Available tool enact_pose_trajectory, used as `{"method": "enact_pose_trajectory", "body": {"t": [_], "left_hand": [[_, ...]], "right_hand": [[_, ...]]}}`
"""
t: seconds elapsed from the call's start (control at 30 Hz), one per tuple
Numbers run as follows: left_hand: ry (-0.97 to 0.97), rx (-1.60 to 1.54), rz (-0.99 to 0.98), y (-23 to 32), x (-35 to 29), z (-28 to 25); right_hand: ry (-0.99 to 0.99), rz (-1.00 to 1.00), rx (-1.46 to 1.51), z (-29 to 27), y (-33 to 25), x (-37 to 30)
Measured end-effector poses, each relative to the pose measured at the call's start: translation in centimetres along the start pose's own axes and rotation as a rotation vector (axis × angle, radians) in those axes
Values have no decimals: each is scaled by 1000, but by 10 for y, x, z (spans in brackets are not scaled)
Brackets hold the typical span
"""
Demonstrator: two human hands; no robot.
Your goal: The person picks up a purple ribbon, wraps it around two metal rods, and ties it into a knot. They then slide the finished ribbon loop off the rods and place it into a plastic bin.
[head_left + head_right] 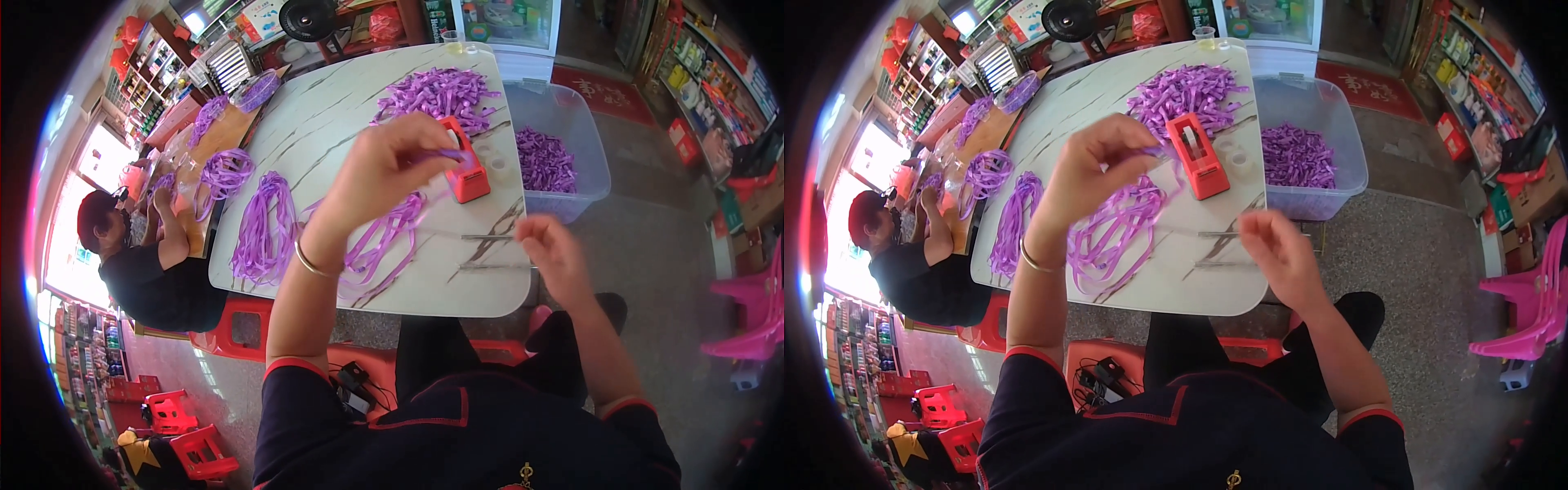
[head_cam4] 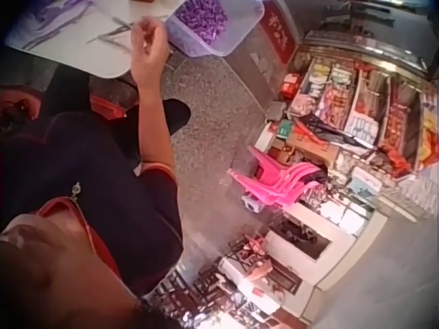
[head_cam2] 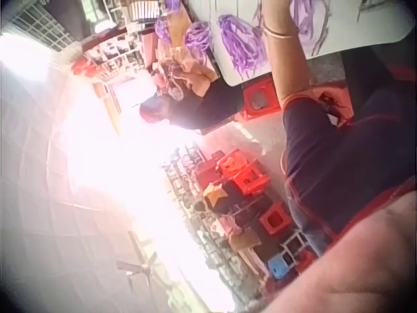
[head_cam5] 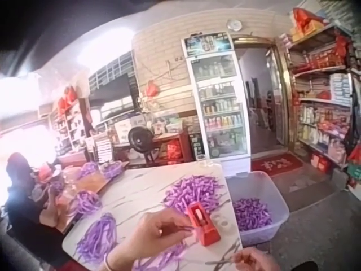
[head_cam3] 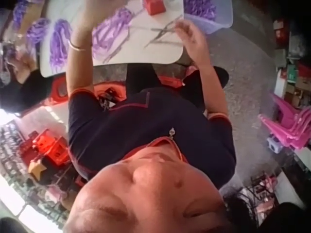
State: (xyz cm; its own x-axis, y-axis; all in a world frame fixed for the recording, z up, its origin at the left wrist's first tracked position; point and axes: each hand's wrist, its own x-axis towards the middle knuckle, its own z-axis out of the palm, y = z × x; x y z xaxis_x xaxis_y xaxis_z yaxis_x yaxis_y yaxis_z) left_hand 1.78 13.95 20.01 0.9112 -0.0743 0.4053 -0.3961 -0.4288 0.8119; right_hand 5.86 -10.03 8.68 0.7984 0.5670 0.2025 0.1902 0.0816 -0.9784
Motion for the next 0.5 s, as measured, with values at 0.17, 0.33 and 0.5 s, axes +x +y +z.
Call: {"method": "enact_pose_trajectory", "body": {"t": [0.17,0.33,0.5], "left_hand": [[-115,-130,76,30,-2,36],[-177,-56,139,43,3,52],[-386,-453,-74,39,3,58]], "right_hand": [[38,-240,93,16,-75,13],[-67,-45,50,-18,-102,-2],[-30,-23,-253,-49,-114,-12]]}}
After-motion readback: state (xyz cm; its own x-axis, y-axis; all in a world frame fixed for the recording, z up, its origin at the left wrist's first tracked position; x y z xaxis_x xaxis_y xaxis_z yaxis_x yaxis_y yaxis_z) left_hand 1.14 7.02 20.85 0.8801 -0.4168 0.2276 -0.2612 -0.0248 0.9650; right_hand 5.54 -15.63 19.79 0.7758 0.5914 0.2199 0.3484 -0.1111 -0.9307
